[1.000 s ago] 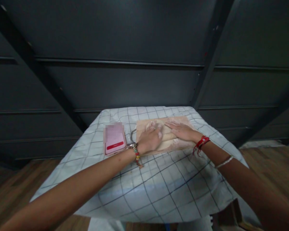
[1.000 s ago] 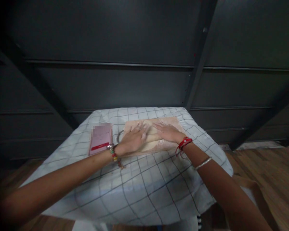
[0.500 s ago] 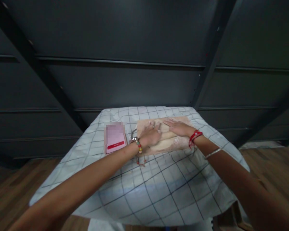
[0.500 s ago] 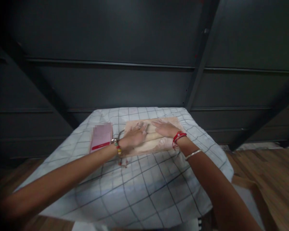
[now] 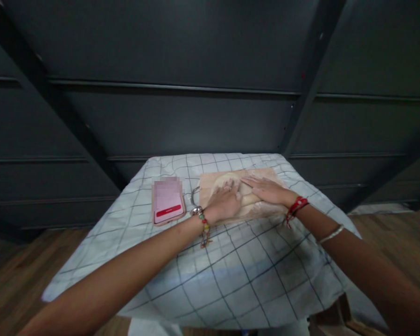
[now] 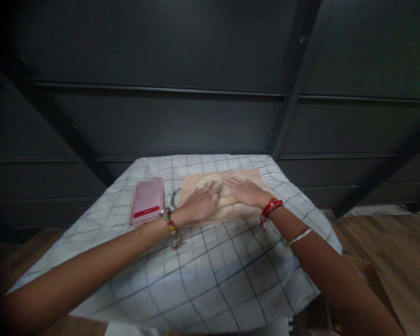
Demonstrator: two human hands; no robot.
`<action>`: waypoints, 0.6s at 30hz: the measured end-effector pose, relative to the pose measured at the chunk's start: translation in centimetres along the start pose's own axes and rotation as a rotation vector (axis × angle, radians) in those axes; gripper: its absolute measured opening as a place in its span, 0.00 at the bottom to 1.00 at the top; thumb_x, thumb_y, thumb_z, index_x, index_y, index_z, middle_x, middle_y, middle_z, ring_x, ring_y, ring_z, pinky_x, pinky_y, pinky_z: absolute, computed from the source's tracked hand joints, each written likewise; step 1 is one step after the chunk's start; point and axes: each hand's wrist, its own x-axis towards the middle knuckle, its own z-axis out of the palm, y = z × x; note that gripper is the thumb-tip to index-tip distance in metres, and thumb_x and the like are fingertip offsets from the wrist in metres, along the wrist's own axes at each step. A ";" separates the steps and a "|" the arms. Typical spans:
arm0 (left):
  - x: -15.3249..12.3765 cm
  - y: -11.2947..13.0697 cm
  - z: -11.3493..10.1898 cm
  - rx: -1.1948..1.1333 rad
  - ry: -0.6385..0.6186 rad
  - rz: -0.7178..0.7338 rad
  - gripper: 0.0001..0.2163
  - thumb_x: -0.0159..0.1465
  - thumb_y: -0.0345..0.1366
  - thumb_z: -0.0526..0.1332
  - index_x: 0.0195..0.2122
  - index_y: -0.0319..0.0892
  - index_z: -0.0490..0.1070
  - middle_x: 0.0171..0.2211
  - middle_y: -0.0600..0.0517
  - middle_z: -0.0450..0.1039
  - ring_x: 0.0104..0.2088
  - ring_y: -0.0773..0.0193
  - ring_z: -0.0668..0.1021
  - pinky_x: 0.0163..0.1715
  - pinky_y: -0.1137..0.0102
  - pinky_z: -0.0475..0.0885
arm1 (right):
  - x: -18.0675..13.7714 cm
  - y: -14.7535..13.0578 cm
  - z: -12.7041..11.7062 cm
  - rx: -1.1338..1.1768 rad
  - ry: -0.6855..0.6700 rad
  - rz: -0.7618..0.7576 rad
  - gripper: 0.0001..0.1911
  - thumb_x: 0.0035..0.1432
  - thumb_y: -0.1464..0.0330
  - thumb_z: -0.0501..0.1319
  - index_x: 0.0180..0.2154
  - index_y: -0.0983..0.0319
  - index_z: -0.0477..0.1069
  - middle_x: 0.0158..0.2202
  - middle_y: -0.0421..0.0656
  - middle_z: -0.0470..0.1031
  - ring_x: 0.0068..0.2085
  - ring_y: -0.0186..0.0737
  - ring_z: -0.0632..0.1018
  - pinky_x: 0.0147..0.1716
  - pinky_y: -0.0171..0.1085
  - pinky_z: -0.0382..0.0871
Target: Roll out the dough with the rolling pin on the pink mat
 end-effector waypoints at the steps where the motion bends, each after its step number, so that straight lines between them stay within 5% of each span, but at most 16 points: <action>1: 0.1 0.0 0.0 -0.006 -0.012 -0.044 0.26 0.68 0.39 0.37 0.65 0.32 0.44 0.65 0.39 0.42 0.65 0.53 0.47 0.60 0.54 0.47 | 0.0 -0.1 -0.1 -0.011 -0.002 0.018 0.27 0.63 0.65 0.44 0.64 0.55 0.51 0.65 0.37 0.50 0.65 0.43 0.52 0.62 0.48 0.48; 8: -0.7 1.1 0.3 0.015 0.054 0.045 0.26 0.68 0.38 0.36 0.65 0.31 0.44 0.66 0.40 0.41 0.65 0.54 0.46 0.61 0.56 0.46 | -1.0 -0.8 -0.3 -0.024 0.011 0.002 0.26 0.64 0.65 0.42 0.63 0.54 0.53 0.65 0.35 0.51 0.65 0.42 0.53 0.62 0.49 0.49; 13: -0.5 1.6 -0.1 0.003 0.029 -0.111 0.26 0.67 0.36 0.37 0.64 0.28 0.46 0.65 0.38 0.44 0.65 0.53 0.49 0.61 0.57 0.46 | -0.5 -0.6 -0.1 -0.025 0.010 0.015 0.28 0.62 0.67 0.44 0.63 0.60 0.53 0.65 0.39 0.51 0.64 0.41 0.54 0.62 0.45 0.49; 18: -1.3 2.3 0.9 0.042 0.104 0.055 0.26 0.68 0.37 0.39 0.65 0.29 0.46 0.65 0.40 0.43 0.64 0.54 0.49 0.60 0.57 0.49 | -2.0 -0.7 0.1 -0.002 0.001 -0.001 0.27 0.63 0.65 0.42 0.63 0.55 0.52 0.64 0.35 0.52 0.65 0.44 0.52 0.62 0.51 0.49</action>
